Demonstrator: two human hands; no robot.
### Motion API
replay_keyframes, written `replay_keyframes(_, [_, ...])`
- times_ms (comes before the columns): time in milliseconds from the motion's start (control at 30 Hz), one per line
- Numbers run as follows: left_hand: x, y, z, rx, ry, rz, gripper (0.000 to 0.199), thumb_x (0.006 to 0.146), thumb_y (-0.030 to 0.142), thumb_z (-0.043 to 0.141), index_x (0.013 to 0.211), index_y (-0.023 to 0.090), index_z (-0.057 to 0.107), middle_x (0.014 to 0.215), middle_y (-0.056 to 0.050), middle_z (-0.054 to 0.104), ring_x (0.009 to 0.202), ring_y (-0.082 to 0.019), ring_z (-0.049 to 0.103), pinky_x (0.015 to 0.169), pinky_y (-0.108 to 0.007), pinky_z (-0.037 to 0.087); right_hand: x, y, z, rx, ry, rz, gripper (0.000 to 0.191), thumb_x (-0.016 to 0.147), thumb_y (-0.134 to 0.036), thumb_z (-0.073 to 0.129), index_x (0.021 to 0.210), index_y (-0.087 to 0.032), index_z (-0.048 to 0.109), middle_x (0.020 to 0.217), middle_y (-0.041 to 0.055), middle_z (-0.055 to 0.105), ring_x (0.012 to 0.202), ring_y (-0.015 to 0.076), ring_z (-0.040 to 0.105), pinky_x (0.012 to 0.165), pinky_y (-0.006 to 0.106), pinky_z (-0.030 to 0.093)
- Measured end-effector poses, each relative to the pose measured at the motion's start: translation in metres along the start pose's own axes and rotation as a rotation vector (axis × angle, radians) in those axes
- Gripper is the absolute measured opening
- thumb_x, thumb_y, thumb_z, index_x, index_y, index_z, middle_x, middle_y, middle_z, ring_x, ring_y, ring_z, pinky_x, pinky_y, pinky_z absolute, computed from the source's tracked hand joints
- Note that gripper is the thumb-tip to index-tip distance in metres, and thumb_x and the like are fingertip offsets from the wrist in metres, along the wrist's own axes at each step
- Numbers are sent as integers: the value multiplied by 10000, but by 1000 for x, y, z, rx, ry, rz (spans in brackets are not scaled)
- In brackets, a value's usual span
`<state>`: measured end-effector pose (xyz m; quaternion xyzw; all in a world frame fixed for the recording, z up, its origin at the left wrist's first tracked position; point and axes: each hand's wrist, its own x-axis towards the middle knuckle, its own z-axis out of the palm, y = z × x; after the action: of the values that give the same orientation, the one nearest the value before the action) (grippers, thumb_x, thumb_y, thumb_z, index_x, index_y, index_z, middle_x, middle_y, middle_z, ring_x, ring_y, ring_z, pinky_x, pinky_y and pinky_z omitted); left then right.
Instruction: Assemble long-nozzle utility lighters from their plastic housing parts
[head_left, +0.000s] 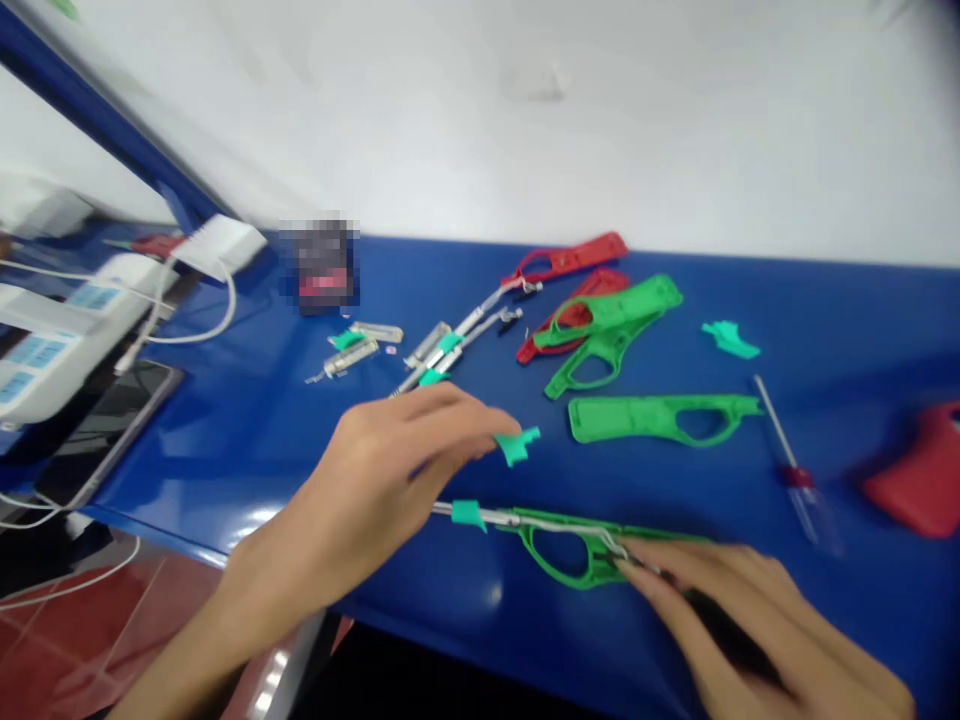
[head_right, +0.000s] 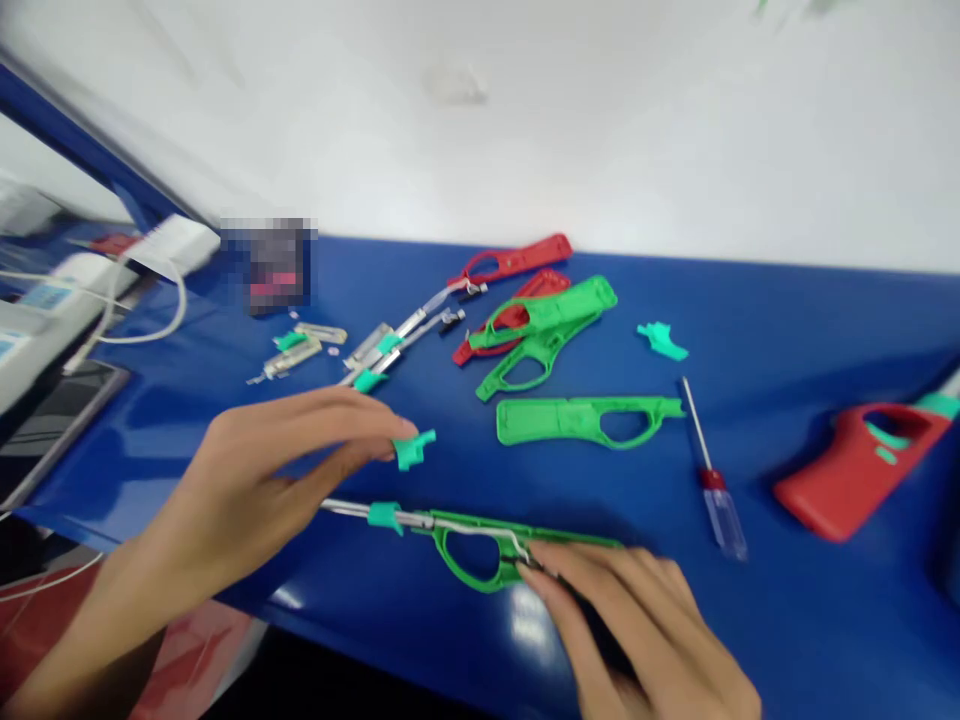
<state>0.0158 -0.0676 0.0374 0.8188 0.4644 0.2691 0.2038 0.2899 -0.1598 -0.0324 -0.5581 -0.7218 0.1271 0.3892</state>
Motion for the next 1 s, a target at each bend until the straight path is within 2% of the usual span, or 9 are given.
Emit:
replay_keyframes(67, [-21, 12, 8, 11, -163, 30, 467, 1034, 49, 483, 1325, 359, 678, 1182, 8, 765, 906, -150, 776, 726, -228, 631, 4, -5, -4, -14, -53, 22, 159, 985, -178, 707, 1096, -287, 739, 1030, -37, 763, 940, 160, 708, 924, 328, 513])
replay_keyframes(167, [-42, 24, 18, 20, -222, 2, 515, 1042, 53, 444, 1487, 281, 565, 1264, -41, 745, 1033, -168, 766, 849, -236, 660, 7, -10, -8, -16, -62, 98, 132, 990, -202, 713, 1079, -297, 739, 1030, -55, 757, 930, 137, 698, 935, 304, 502])
replay_keyframes(267, [-49, 32, 26, 14, -217, 41, 413, 1098, 144, 422, 1486, 210, 546, 1253, -68, 749, 1124, -188, 722, 963, -276, 646, 8, -12, -9, 24, -77, 119, 121, 984, -200, 715, 1050, -298, 740, 997, -50, 745, 928, 141, 692, 866, 294, 526])
replay_keyframes(367, [-48, 38, 34, 19, -197, 63, 348, 1123, 184, 384, 1374, 227, 622, 1216, -55, 748, 1128, -206, 672, 983, -329, 629, 10, -13, -9, 42, -57, 102, 127, 975, -167, 711, 1016, -283, 742, 969, -40, 745, 909, 152, 702, 849, 307, 535])
replay_keyframes(533, [-51, 40, 50, 11, -147, 36, 421, 1058, 13, 448, 1382, 223, 616, 1243, -63, 677, 1127, -210, 552, 1021, -366, 540, 12, -16, -10, 16, -54, 89, 104, 980, -197, 712, 1015, -286, 752, 938, -44, 763, 831, 150, 721, 813, 316, 537])
replay_keyframes(733, [-59, 38, 58, -37, -74, 34, 553, 949, -138, 479, 1367, 194, 625, 1215, -56, 617, 1099, -191, 504, 1022, -332, 463, 10, -16, -11, 1, -75, 105, 105, 994, -210, 699, 1021, -305, 736, 939, -62, 767, 823, 142, 726, 805, 314, 542])
replay_keyframes(867, [-60, 37, 60, -97, -101, 7, 500, 982, -93, 509, 1368, 202, 627, 1230, -34, 668, 1139, -193, 508, 1042, -321, 447, 11, -16, -13, -2, -74, 111, 114, 998, -209, 704, 1049, -307, 733, 960, -80, 765, 833, 120, 719, 850, 291, 529])
replay_keyframes(1000, [-62, 36, 61, -94, -60, 6, 406, 1021, -27, 531, 1333, 212, 636, 1225, -14, 717, 1130, -185, 549, 1044, -332, 470, 12, -16, -12, -1, -76, 110, 111, 1006, -211, 704, 1060, -305, 728, 976, -86, 760, 862, 103, 706, 868, 271, 521])
